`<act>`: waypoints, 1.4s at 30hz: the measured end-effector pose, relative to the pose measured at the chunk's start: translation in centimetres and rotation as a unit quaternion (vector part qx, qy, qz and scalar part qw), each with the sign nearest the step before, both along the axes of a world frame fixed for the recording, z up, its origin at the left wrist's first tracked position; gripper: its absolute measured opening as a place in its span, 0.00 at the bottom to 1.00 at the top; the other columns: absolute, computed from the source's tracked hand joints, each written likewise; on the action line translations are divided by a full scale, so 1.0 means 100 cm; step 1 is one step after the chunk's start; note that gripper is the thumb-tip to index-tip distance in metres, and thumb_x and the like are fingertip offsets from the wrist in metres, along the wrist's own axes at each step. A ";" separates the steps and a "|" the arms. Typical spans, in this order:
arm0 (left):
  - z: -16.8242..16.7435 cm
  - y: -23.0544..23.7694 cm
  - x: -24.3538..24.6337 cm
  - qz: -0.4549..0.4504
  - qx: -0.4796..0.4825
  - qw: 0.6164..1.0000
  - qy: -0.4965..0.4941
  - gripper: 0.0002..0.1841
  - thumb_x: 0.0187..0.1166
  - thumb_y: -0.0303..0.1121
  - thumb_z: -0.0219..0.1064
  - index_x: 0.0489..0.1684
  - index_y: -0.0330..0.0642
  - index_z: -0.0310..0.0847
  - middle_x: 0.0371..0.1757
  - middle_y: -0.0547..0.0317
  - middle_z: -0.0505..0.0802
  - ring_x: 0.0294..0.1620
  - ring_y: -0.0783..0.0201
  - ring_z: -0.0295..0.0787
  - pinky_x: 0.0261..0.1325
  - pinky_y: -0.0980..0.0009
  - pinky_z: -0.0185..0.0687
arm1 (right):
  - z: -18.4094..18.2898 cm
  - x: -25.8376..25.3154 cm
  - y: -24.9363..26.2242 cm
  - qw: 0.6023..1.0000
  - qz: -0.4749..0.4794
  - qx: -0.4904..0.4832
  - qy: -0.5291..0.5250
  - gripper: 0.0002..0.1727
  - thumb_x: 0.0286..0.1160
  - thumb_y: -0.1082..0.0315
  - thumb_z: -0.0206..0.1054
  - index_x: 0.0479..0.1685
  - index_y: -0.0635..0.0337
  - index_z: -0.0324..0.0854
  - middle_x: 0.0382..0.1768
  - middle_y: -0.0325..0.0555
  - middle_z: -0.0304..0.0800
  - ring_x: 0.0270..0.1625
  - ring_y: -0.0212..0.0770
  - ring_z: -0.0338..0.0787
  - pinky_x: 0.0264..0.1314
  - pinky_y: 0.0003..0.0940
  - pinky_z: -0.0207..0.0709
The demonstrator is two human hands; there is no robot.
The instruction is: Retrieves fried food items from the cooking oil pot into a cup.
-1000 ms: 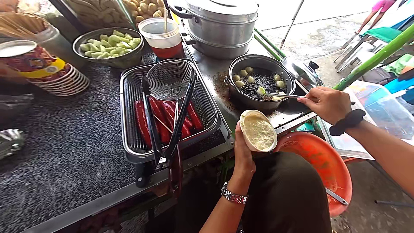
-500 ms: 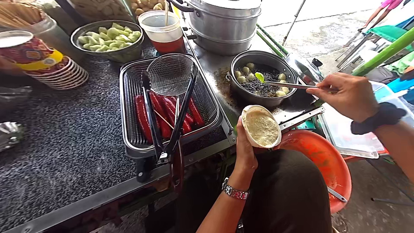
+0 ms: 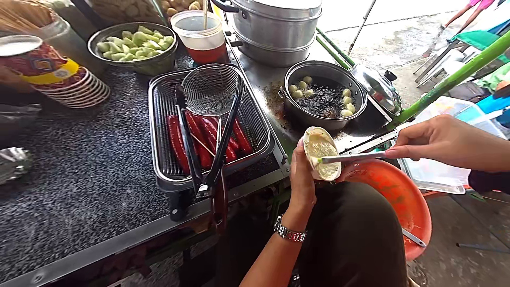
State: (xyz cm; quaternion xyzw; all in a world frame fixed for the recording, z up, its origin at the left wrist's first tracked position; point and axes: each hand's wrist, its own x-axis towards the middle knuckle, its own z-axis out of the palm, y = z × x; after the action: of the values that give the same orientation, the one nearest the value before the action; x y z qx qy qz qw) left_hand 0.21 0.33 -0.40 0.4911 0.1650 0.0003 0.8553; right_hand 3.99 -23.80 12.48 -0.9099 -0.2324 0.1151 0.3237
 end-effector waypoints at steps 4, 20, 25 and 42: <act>-0.002 0.002 0.000 -0.004 -0.017 1.000 0.016 0.30 0.91 0.60 0.40 0.78 0.53 0.73 0.58 0.47 0.91 0.54 0.54 0.93 0.49 0.56 0.92 | -0.012 0.022 -0.008 0.926 -0.199 0.155 0.281 0.19 0.90 0.66 0.57 0.29 0.59 0.87 0.11 0.32 0.74 0.08 0.20 0.58 0.08 0.14 0.49; 0.002 0.003 0.000 -0.001 -0.070 0.996 0.060 0.32 0.91 0.61 0.37 0.77 0.51 0.73 0.57 0.43 0.92 0.51 0.48 0.94 0.43 0.51 0.93 | -0.081 0.075 -0.008 0.812 0.003 -0.247 -0.529 0.21 0.87 0.62 0.58 0.30 0.71 0.81 0.30 0.63 0.85 0.33 0.66 0.89 0.25 0.54 0.75; 0.004 0.004 0.000 0.001 -0.067 0.996 0.061 0.32 0.92 0.61 0.36 0.78 0.51 0.72 0.58 0.44 0.91 0.52 0.48 0.94 0.43 0.51 0.93 | -0.082 0.075 -0.008 0.806 0.006 -0.246 -0.539 0.20 0.88 0.62 0.58 0.30 0.70 0.80 0.31 0.62 0.85 0.35 0.65 0.89 0.26 0.53 0.75; 0.007 0.009 0.002 -0.011 -0.099 0.993 0.066 0.37 0.87 0.68 0.33 0.79 0.54 0.70 0.58 0.40 0.92 0.49 0.43 0.95 0.39 0.50 0.93 | -0.050 0.088 -0.004 0.877 -0.069 -0.201 -0.431 0.19 0.86 0.59 0.64 0.41 0.71 0.85 0.39 0.69 0.89 0.42 0.72 0.91 0.36 0.66 0.78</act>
State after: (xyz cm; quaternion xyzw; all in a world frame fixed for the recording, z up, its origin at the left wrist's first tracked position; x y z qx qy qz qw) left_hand 0.39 1.19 0.33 0.4051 0.2145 -0.0578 0.8869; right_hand 12.83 -24.16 7.47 -0.9285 -0.2576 -0.2673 0.0088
